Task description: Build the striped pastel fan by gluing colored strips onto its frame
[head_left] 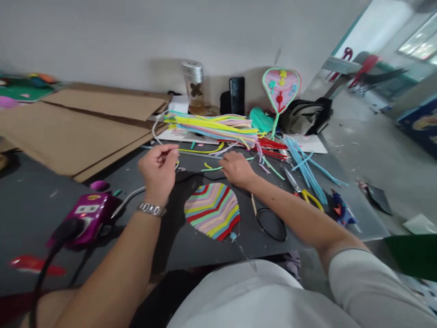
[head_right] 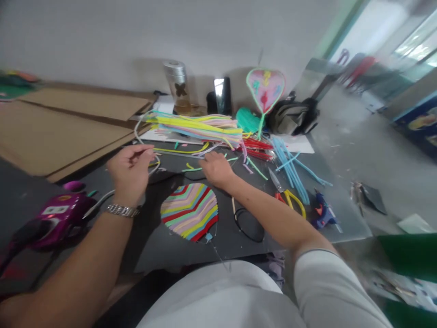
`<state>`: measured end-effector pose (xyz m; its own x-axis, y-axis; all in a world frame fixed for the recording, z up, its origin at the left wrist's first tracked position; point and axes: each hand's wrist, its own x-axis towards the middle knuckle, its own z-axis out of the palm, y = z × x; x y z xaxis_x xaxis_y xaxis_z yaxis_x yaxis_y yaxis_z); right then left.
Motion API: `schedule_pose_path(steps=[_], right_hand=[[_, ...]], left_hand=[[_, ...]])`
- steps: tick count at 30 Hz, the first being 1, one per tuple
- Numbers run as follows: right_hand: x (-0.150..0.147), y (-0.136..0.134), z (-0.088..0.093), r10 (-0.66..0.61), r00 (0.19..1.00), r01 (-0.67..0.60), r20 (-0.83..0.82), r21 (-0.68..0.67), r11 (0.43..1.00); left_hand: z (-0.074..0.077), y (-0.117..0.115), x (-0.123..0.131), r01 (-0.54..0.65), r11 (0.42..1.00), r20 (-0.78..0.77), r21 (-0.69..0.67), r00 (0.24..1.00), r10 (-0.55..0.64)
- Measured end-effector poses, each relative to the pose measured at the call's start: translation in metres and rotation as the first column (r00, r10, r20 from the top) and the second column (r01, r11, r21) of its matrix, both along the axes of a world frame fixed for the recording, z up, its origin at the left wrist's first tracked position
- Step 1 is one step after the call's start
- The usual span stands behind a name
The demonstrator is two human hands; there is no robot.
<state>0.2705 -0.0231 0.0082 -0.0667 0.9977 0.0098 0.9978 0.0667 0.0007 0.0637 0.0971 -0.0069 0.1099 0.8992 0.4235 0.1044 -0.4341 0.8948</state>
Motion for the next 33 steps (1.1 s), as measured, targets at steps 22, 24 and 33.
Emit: schedule_pose_path(steps=[22,24,33], right_hand=[[-0.001,-0.113,0.006,0.091,0.904,0.038,-0.417,0.289,0.956],[0.015,-0.111,0.006,0.023,0.888,0.128,-0.459,0.296,0.947],[0.066,-0.042,-0.001,-0.130,0.991,0.123,0.043,0.136,0.983]], left_hand=[[0.023,-0.050,0.004,0.721,0.689,-0.591,-0.076,0.524,-0.613],[0.027,-0.045,0.000,0.664,0.747,-0.540,-0.037,0.616,-0.574],[0.021,-0.027,-0.004,0.385,0.920,-0.330,-0.078,0.860,-0.388]])
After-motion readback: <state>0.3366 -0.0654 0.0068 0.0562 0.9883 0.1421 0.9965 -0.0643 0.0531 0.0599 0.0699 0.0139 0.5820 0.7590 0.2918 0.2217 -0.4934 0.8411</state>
